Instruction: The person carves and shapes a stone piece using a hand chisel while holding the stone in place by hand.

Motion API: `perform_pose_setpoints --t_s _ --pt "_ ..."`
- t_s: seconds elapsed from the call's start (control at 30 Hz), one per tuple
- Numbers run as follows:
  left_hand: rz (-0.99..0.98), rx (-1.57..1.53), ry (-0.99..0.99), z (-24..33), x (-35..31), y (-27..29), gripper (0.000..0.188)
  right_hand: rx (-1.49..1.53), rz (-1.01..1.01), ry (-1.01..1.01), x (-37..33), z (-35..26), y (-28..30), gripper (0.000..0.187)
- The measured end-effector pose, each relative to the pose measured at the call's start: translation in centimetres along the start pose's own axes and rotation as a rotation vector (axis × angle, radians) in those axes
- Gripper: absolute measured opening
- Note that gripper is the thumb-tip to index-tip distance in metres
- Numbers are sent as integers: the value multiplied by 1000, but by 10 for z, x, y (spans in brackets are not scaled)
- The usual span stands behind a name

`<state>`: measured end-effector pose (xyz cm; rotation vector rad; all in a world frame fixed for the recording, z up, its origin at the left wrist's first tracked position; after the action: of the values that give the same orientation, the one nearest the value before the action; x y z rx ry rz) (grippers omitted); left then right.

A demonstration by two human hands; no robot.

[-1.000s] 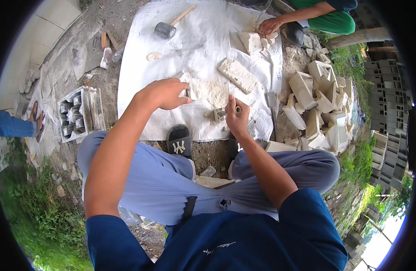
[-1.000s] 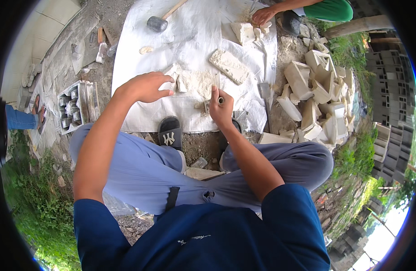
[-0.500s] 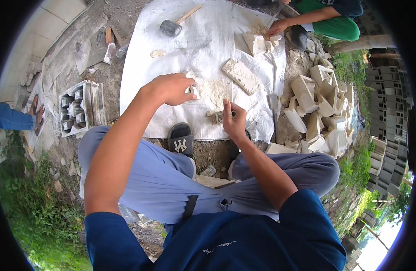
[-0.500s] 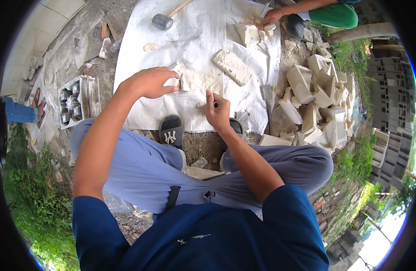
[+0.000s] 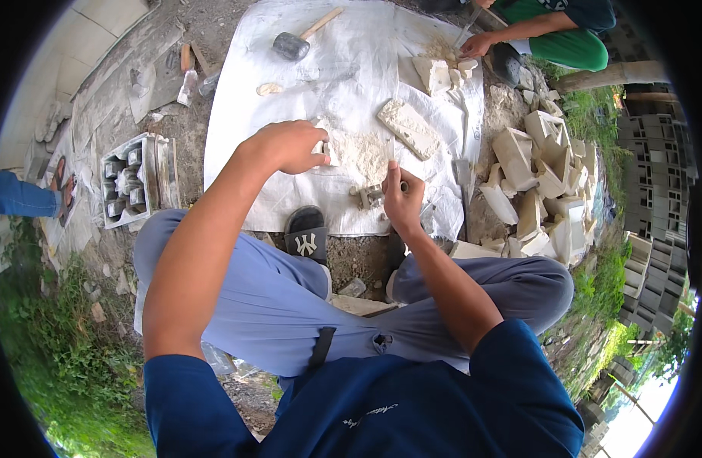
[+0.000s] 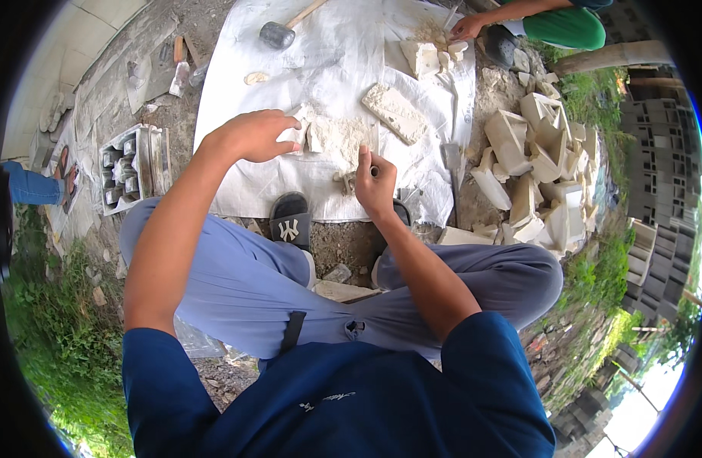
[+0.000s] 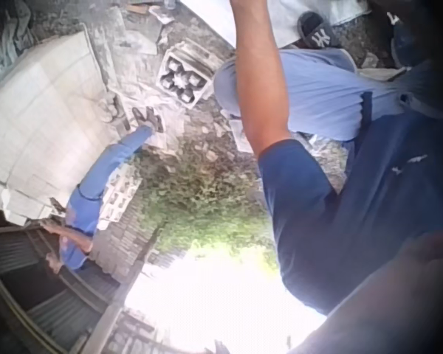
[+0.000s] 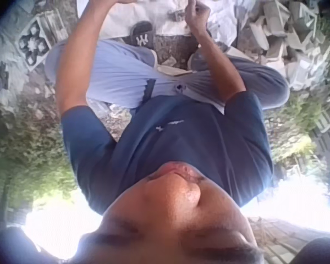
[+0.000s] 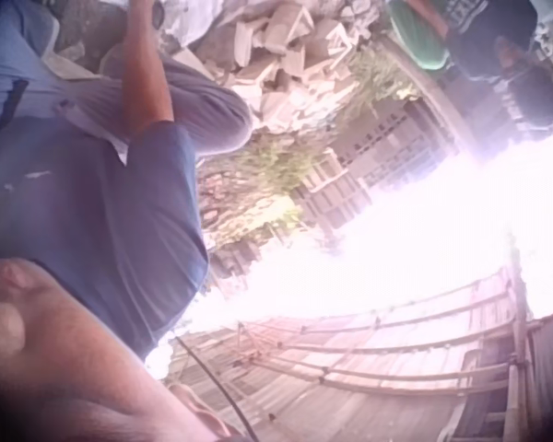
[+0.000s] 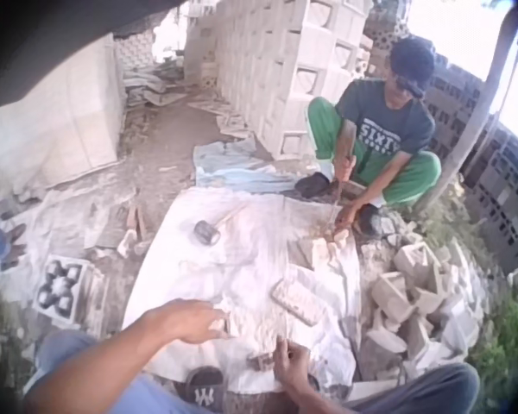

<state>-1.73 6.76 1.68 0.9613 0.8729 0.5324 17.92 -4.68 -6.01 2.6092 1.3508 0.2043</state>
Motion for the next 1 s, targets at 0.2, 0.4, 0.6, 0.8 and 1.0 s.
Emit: perform_pose_setpoints --t_s 0.2,0.4,0.6,0.8,1.0 --pt "-25 17 -23 11 -10 1 50 53 15 17 2 -53 14 54" --pt "59 7 -89 4 5 -4 51 -29 -33 102 -15 11 -4 51" --pt "5 34 -17 2 -8 0 49 60 29 -45 1 -34 10 56" --pt "30 -13 -84 20 -1 4 49 -106 -7 140 -23 -6 6 53" --pt "5 33 -7 0 -7 5 50 19 12 -83 -11 -23 -1 57"
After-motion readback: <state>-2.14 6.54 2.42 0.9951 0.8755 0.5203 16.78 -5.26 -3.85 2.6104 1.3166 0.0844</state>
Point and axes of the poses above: each hand's wrist, its own x-axis towards the middle knuckle, its own y-axis out of the back of the hand, z = x × y, the point moved 7 cm from there along x, towards the middle knuckle, and after that the axes turned 15 degrees about z, right-handed, at the moved point
